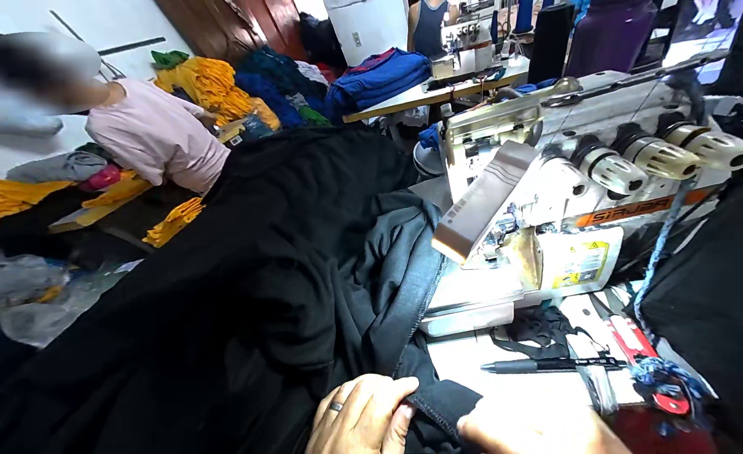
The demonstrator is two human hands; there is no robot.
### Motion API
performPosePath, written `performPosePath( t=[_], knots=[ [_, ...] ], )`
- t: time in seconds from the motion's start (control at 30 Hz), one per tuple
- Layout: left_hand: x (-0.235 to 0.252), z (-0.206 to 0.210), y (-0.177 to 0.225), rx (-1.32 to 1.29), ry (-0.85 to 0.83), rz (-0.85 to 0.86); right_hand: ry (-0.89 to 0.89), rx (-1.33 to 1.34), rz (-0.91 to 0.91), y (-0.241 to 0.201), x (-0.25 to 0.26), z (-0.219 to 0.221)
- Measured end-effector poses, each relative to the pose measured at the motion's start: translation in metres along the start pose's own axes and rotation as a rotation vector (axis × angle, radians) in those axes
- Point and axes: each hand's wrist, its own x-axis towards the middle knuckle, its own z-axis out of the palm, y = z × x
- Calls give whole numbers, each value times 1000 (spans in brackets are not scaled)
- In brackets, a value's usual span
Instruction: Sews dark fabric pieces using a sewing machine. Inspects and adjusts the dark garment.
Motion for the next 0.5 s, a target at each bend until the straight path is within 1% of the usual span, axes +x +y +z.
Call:
performPosePath(
  t=[0.1,0.27,0.37,0.5],
  knots=[
    [-1,-1,0,-28,-3,-8,3,56,-36,2,3,19],
    [-2,-1,0,-53,11,-21,9,92,39,20,1,39],
    [-2,-2,-2,-85,15,-14,17,194,102,26,-2,40],
    [-6,0,-9,-163,75,32,59,225,67,31,-5,42]
  ],
)
